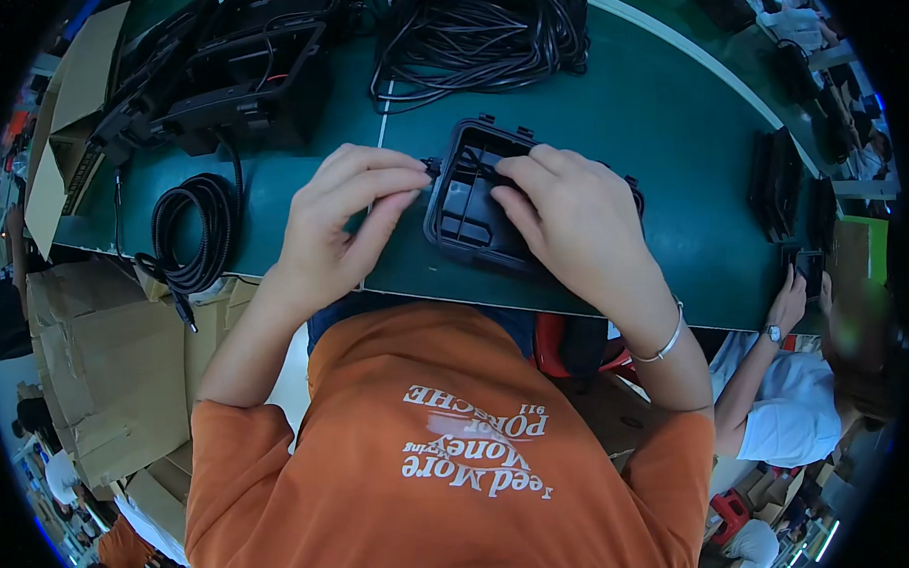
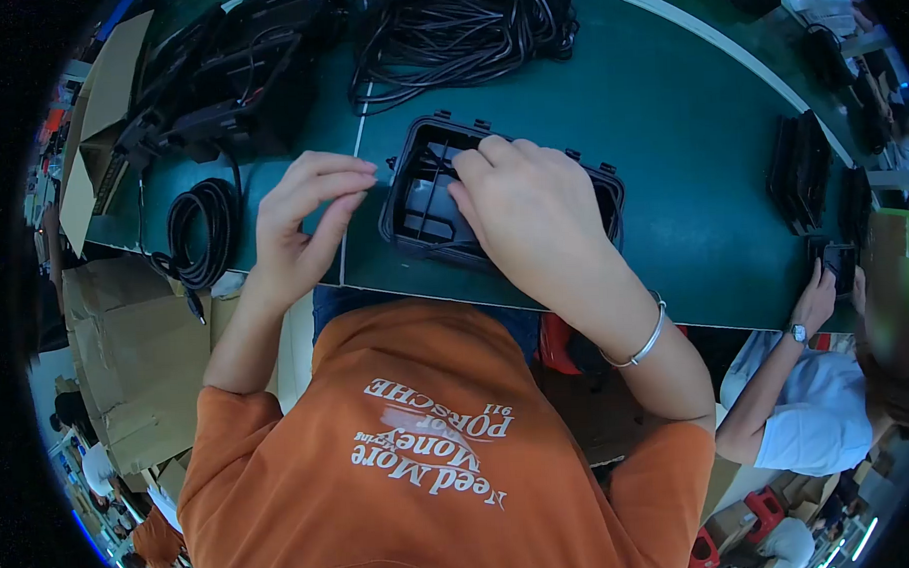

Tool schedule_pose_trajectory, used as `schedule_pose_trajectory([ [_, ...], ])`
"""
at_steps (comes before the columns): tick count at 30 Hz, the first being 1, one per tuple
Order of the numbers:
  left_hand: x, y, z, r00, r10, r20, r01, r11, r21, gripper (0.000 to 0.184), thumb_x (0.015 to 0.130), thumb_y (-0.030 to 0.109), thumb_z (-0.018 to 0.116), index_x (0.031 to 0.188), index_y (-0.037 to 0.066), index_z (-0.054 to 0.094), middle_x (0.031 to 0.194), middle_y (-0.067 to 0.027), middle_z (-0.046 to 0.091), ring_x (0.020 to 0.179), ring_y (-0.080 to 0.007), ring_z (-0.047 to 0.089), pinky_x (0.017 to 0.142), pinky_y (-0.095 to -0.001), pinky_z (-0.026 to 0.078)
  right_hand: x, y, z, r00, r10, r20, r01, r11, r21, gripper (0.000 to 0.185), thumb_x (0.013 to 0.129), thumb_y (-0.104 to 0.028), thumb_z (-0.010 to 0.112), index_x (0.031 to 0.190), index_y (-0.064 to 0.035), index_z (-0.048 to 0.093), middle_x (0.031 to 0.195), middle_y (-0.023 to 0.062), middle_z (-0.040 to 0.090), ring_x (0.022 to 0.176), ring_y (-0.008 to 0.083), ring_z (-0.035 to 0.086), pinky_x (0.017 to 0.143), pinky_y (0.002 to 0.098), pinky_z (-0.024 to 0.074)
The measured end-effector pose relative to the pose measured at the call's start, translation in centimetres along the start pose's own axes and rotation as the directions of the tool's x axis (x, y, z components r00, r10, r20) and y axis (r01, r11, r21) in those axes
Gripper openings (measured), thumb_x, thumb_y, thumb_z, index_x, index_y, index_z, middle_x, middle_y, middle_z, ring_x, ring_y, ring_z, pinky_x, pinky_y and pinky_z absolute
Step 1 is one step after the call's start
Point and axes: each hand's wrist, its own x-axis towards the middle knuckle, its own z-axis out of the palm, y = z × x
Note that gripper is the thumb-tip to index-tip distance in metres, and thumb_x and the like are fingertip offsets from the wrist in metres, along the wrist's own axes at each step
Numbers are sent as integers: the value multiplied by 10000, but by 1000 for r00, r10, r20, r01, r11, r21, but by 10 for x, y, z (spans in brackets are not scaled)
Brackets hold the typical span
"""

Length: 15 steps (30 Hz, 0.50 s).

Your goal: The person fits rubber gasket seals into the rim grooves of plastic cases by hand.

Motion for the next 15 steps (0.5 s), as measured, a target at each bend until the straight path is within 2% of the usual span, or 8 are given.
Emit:
schedule_pose_trajectory([
  [2,-2,-2,1,999,-33,-7,33,999,-16,201,838,-56,657,1018,24,699,1026,-116,688,922,-269,643,802,-325,496,6,-2,8,996,2,89,4,997,-71,135,876,-161,674,971,-66,667,852,93,628,820,280,647,718,386,515],
  [6,-2,-3,4,995,-97,-1,97,991,-89,205,849,-62,640,1030,16,696,1032,-125,686,930,-262,646,807,-320,497,7,-4,10,997,13,75,-7,996,-86,96,873,-146,673,931,-72,652,860,92,633,793,281,654,687,383,522],
  [12,6,-9,10,998,-50,-41,46,994,-94,230,863,-62,614,1068,13,688,1054,-134,679,940,-275,649,819,-336,504,16,-16,-16,993,85,-78,-82,996,44,98,875,-151,681,906,-71,634,858,91,644,741,284,657,626,378,517],
  [14,9,-11,13,998,-49,-37,46,995,-94,243,864,-62,610,1083,13,682,1059,-134,677,946,-280,646,823,-340,505,25,-13,-17,990,137,38,-136,990,-48,107,882,-160,679,911,-67,635,858,87,649,747,285,656,638,382,517],
  [15,10,-12,14,998,-51,-37,48,995,-87,255,864,-61,605,1098,13,677,1063,-133,674,953,-286,643,827,-343,505,28,-12,-16,990,139,38,-137,989,-53,107,882,-160,679,911,-67,635,858,87,649,747,285,656,638,382,517],
])
